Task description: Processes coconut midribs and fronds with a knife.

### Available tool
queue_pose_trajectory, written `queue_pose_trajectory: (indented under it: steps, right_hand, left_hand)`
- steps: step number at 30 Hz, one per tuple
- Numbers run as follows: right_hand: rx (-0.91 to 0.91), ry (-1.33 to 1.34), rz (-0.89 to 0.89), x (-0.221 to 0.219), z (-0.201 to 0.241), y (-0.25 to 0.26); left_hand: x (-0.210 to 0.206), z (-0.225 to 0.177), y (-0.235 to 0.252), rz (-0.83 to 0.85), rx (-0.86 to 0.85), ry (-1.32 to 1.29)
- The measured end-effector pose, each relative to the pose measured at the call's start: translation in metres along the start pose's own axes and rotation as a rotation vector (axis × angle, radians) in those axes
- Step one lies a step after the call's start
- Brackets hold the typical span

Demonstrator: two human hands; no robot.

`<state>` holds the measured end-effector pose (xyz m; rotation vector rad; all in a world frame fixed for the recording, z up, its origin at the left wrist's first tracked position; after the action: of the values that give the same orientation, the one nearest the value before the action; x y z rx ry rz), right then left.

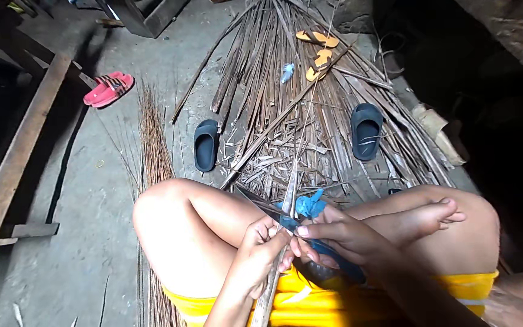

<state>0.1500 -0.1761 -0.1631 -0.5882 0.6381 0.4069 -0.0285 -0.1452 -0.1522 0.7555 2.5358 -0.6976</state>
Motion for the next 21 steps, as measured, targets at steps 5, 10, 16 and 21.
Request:
queue_pose_trajectory:
  steps: [5, 10, 16, 21]
  right_hand:
    - [-0.004, -0.031, 0.046, 0.001, -0.003, 0.002]
    - [0.063, 0.002, -0.051, -0.002, -0.006, 0.004]
    - [0.106, 0.021, -0.065, 0.005, -0.006, 0.003]
    - [0.169, 0.032, -0.029, 0.004, -0.004, 0.003]
  left_hand:
    - [-0.002, 0.0, -0.001, -0.033, -0.027, 0.012]
    - [-0.003, -0.002, -0.002, -0.044, -0.045, 0.004]
    - [-0.002, -0.011, -0.003, 0.043, 0.127, -0.196]
    - [0.005, -0.009, -0.001, 0.185, 0.184, -0.318]
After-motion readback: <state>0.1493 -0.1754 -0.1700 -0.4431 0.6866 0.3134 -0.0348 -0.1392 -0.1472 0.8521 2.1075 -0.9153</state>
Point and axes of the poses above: each hand's wrist, its own y-axis towards the middle knuckle, its own x-axis out of the back of the hand, z = x × y, the point moved 1 cm from there along y, towards the middle knuckle, and after that the axes turned 6 degrees about -x, right-handed, at the moved point
